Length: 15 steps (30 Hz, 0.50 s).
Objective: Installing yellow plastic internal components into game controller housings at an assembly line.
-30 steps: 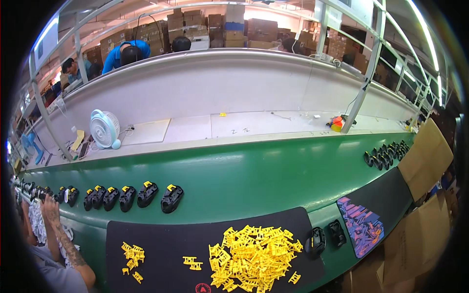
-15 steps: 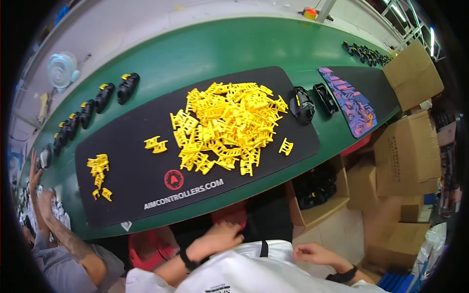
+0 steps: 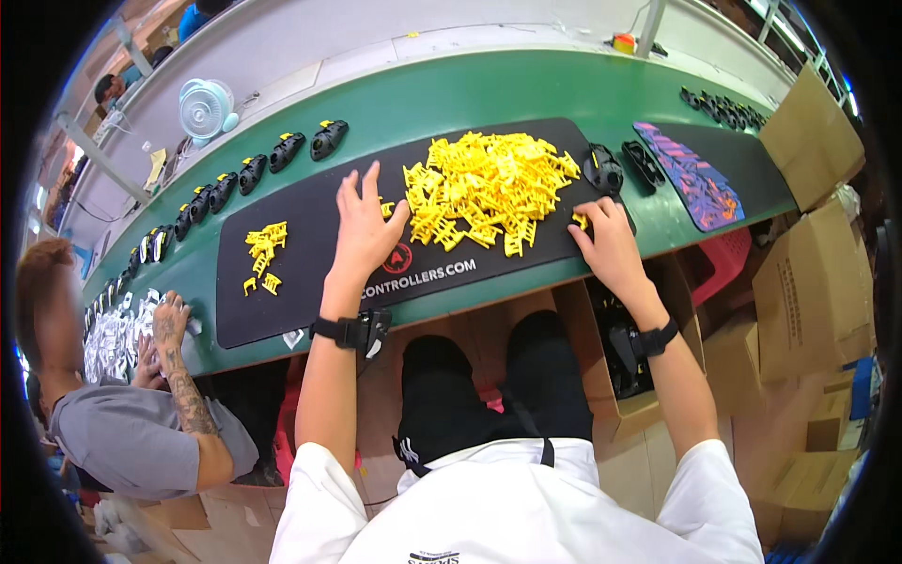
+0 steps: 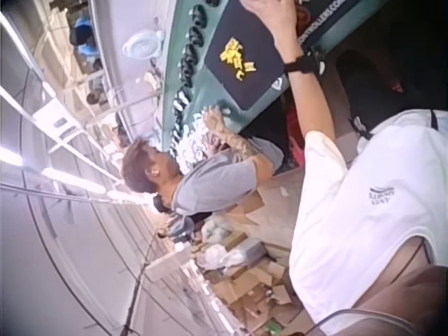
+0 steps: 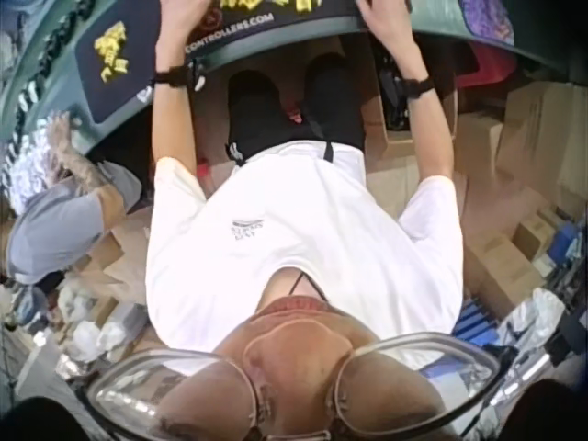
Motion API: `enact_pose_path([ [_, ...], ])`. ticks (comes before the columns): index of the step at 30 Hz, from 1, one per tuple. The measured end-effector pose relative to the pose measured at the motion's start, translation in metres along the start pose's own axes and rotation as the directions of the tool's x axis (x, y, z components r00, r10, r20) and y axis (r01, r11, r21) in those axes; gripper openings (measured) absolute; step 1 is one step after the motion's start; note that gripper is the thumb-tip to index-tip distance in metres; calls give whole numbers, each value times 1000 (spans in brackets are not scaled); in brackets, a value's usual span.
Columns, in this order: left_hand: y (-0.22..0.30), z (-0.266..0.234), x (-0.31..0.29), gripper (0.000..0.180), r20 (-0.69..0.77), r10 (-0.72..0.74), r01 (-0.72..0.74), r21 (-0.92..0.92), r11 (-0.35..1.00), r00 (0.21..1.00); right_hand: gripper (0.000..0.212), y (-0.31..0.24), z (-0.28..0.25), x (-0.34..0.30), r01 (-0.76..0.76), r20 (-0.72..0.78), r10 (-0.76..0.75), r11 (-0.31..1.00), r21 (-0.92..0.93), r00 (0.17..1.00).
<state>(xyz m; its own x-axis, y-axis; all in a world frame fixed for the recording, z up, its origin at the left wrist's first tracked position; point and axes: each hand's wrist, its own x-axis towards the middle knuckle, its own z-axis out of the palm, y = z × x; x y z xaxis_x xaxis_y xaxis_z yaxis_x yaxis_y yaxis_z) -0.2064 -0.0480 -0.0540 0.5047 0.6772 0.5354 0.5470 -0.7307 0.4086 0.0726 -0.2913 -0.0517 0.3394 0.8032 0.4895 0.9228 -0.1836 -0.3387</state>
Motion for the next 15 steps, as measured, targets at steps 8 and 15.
enact_pose_path([
  [8,18,28,8,58,284,-35,107,-242,964,958,10,2,-18,44,-27,-206,94,952,305,974],
  [15,22,13,111,58,474,103,-24,-171,985,874,24,18,35,110,4,-151,61,918,397,987],
])
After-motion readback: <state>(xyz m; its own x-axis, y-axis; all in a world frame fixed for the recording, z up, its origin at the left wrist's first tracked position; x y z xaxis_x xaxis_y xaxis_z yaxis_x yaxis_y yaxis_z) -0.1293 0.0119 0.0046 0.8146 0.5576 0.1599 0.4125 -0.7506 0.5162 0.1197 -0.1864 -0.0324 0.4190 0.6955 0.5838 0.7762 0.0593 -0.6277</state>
